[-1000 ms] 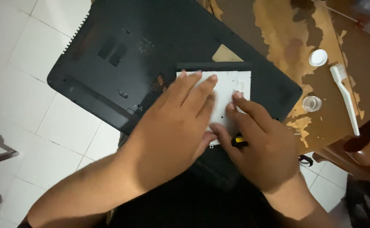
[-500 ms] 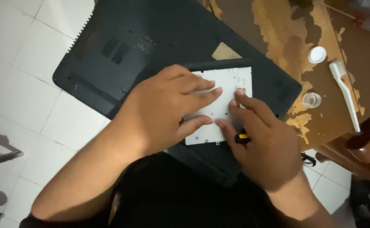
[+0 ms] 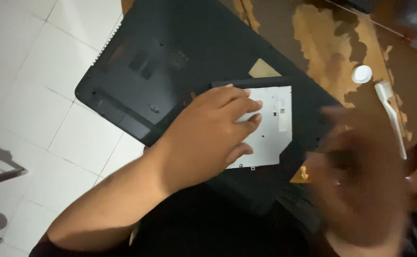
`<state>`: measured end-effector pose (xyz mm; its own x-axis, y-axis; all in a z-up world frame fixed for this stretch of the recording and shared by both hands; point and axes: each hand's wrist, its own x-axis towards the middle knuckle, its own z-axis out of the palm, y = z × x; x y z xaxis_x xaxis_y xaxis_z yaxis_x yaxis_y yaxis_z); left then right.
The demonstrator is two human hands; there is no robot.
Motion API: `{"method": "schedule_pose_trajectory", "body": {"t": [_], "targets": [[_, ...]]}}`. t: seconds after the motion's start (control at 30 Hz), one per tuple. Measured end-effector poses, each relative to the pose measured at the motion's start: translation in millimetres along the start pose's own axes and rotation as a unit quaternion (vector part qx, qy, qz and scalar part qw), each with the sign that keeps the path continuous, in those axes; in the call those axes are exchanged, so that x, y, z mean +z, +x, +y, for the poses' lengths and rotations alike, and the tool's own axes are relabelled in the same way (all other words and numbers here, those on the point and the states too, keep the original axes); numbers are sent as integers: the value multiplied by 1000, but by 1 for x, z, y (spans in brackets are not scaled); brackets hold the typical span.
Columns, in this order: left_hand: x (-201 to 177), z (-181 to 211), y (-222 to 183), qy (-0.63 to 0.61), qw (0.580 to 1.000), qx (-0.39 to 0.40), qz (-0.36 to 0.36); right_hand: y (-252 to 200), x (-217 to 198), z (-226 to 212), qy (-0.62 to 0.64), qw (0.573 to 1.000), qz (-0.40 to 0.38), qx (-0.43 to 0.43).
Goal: The person is disassembling a laptop by unscrewing and removing an internal component, likely an optical drive or hard drive caddy.
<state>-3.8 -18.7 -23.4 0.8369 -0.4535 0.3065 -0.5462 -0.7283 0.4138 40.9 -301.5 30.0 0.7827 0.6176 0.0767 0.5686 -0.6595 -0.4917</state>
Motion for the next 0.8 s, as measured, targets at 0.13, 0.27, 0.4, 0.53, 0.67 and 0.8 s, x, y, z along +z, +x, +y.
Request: {"method": "schedule_pose_trajectory", "body": {"t": [0.13,0.27,0.4,0.53,0.67,0.8], "targets": [[-2,-1,0,6,1000,-2,-10,-45,-5,53,62,992,38,98],[1,-2,-1,-18,1000,-1,12,-22,21,19,82,975,207,21],[0,-6,-2,8,1000,-7,15,-7,42,-18,-57,962,252,86],[2,-11,-2,16,1000,13,16,27,54,-56,159,956,245,-14],[4,-14,-3,-7,1000,13,22,44,34,-53,143,984,107,-5],[3,-14,-2,-3,1000,17,14,26,74,-47,180,948,252,-78]]}}
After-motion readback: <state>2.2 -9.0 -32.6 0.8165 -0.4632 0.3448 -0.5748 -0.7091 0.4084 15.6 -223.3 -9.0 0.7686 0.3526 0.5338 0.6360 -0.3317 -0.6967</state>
